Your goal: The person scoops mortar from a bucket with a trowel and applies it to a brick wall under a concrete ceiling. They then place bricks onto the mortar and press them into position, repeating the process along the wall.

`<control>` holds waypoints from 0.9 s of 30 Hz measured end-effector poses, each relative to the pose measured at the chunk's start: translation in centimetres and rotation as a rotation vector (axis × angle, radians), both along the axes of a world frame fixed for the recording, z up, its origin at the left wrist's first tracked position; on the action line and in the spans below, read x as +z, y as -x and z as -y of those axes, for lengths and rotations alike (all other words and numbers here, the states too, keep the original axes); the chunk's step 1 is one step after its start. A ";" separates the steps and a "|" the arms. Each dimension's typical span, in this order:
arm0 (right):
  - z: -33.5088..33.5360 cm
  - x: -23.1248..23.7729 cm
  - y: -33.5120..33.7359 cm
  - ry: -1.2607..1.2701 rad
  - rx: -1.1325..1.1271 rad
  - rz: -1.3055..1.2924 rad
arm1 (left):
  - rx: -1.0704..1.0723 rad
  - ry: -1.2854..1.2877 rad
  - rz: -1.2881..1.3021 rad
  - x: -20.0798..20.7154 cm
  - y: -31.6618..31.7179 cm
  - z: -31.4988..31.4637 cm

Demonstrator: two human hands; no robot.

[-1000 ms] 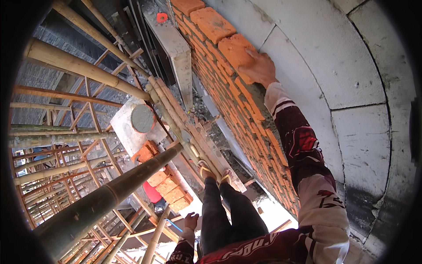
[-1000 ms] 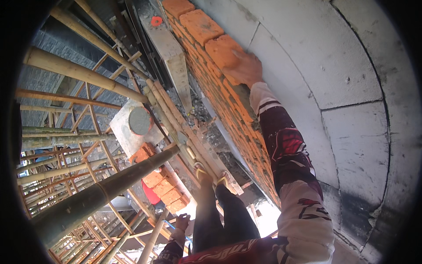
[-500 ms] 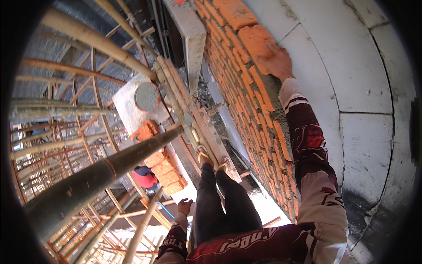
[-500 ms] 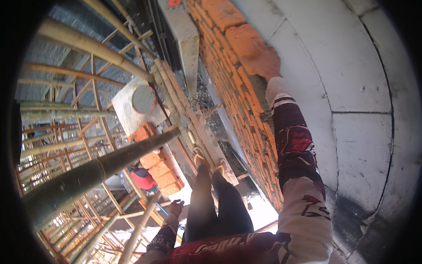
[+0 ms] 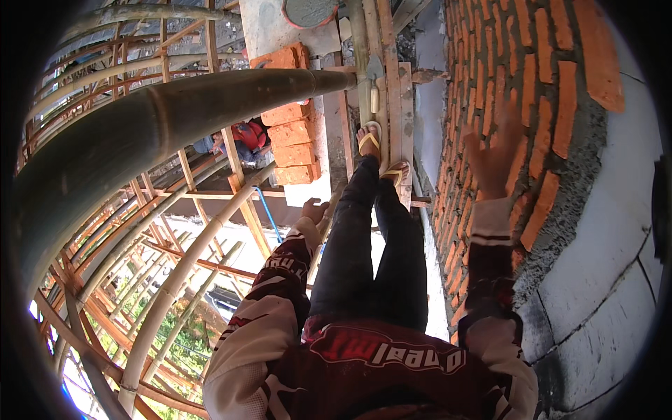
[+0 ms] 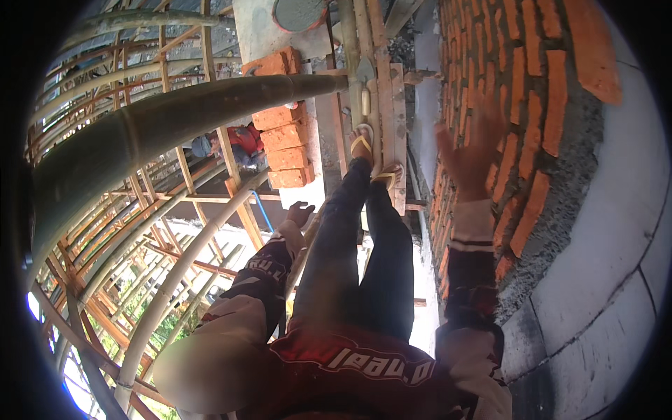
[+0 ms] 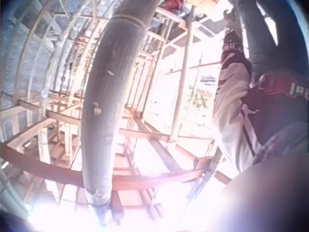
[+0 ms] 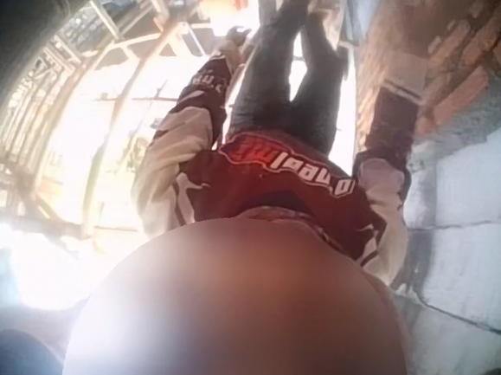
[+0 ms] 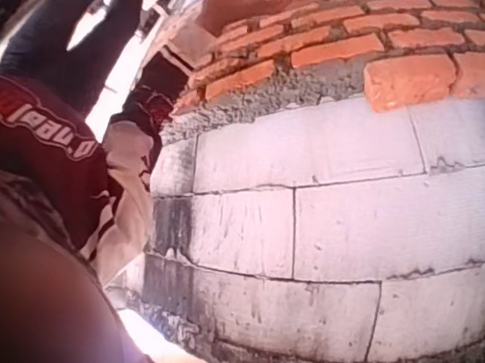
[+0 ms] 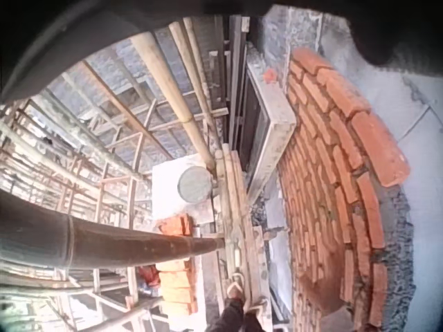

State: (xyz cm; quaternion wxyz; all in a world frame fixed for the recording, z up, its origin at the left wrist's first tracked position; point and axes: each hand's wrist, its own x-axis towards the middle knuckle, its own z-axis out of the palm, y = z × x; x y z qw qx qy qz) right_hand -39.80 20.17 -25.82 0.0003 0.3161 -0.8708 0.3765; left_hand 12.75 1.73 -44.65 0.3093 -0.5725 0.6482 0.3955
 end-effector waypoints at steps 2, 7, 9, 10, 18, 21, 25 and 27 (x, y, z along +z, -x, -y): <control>0.0 -5.0 -7.4 -0.159 0.096 0.180 | 0.048 0.072 0.011 -3.8 -0.8 1.0; -2.8 -14.1 -19.8 -0.213 0.143 0.719 | 0.505 -0.045 0.219 -14.3 -2.4 4.8; -3.2 -20.0 -21.5 -0.200 0.136 0.870 | 0.742 0.014 0.142 -18.9 -1.7 7.0; -3.4 -22.4 -22.6 -0.215 0.134 0.941 | 0.585 0.062 0.135 -20.6 -1.9 8.9; 14.8 -43.7 -27.6 -0.229 0.453 1.009 | 0.405 0.440 -0.017 -26.7 -3.1 24.8; 23.2 -48.2 -30.0 -0.122 0.436 1.147 | 0.626 0.548 -0.250 -28.1 -2.1 28.0; 29.4 -50.0 -33.2 0.011 0.380 1.240 | 0.743 0.369 -0.318 -29.1 -1.3 29.5; 30.4 -49.2 -34.5 0.058 0.319 1.541 | 0.841 0.295 -0.291 -29.3 -1.2 28.7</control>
